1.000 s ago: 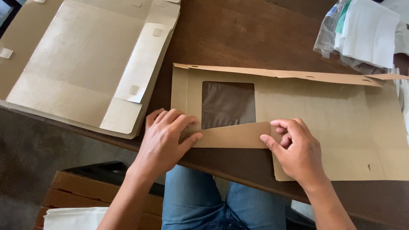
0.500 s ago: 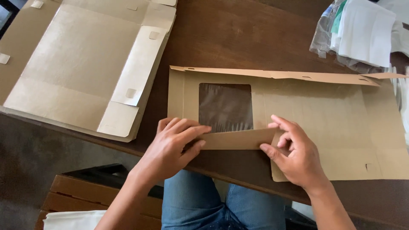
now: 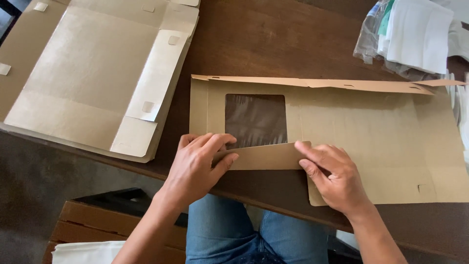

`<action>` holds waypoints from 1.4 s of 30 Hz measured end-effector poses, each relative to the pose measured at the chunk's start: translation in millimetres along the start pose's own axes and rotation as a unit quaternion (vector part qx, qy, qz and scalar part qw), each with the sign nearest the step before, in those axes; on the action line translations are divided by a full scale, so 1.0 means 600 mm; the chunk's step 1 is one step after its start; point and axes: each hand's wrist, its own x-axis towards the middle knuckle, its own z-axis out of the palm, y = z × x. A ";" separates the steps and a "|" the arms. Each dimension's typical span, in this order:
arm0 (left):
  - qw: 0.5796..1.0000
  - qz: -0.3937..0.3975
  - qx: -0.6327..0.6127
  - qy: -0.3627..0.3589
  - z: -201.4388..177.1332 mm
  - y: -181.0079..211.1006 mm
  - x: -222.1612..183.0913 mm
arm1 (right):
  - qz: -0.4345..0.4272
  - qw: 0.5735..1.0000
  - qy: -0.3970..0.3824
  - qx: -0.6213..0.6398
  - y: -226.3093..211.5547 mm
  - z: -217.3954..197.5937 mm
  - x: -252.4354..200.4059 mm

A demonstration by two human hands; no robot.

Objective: The person assembles a flat cardboard box by folding and tucking its flaps into place. They work on one box at a time, folding side flaps and securing the closure tabs. The process is repeated for multiple boxes on a wooden table.

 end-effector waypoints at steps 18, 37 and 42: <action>0.969 0.087 0.054 -0.223 -0.036 -0.010 0.052 | -0.005 0.996 -0.043 -0.072 -0.012 0.003 0.006; 0.969 0.185 -0.069 -0.150 -0.022 -0.067 0.071 | -0.136 0.947 -0.004 -0.291 -0.093 0.067 -0.037; 0.965 0.174 -0.130 -0.145 -0.036 -0.063 0.078 | -0.160 0.948 -0.001 -0.273 -0.160 0.089 -0.015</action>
